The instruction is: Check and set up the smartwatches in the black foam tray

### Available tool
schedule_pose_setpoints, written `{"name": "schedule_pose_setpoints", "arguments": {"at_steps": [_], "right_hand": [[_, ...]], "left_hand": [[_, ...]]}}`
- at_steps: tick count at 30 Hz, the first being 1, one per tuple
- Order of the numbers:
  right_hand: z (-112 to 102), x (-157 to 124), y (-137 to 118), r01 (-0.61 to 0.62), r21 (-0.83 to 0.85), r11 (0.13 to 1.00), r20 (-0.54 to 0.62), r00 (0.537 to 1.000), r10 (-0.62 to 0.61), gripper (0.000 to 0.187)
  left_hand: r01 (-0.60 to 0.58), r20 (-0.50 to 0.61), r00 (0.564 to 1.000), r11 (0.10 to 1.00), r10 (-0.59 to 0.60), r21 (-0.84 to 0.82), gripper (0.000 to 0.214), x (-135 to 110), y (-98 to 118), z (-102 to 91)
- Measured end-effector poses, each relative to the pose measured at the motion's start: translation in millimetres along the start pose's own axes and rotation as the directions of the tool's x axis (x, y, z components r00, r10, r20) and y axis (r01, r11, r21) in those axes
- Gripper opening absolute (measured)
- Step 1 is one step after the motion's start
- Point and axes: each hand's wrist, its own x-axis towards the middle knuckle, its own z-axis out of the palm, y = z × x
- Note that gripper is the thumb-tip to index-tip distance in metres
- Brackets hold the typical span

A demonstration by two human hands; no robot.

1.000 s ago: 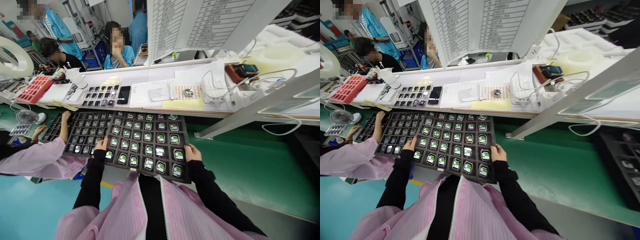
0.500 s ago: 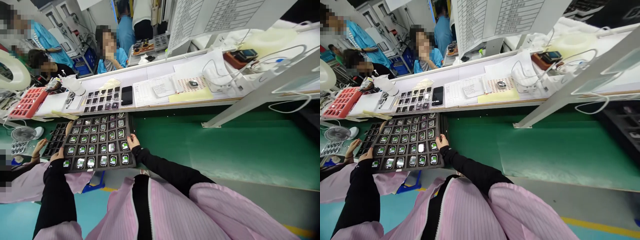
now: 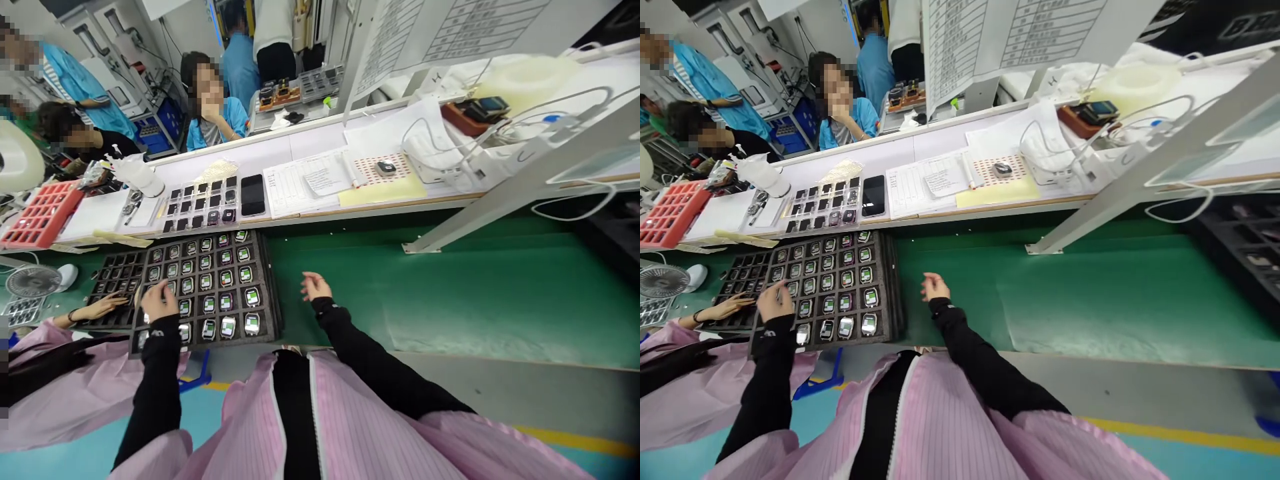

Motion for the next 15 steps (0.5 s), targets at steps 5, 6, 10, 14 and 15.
{"name": "schedule_pose_setpoints", "arguments": {"at_steps": [5,6,10,14,15], "right_hand": [[-105.2,-5.2,61.3,-0.187,-0.042,0.982,-0.255,0.952,0.170,0.029],[-120.2,-8.9,72.2,-0.203,-0.027,0.979,-0.284,0.940,0.187,0.029],[-153.5,-16.9,98.6,-0.233,0.065,0.970,-0.316,0.917,0.242,0.030],[-166.3,-11.2,103.7,-0.236,0.139,0.962,-0.310,0.912,0.268,0.027],[-171.7,-7.5,103.3,-0.234,0.150,0.961,-0.302,0.914,0.270,0.026]], "left_hand": [[-0.345,0.113,0.905,0.863,0.410,-0.368,0.036,-79.9,119.8,63.6],[-0.380,0.143,0.874,0.837,0.464,-0.395,0.036,-93.2,140.9,74.1],[-0.314,0.138,0.930,0.931,0.342,-0.188,0.054,-108.8,185.6,100.7],[-0.060,0.162,0.985,0.997,0.051,0.047,0.078,-92.6,177.2,118.5],[-0.035,0.175,0.984,0.997,0.023,0.068,0.080,-90.1,171.5,123.7]]}}
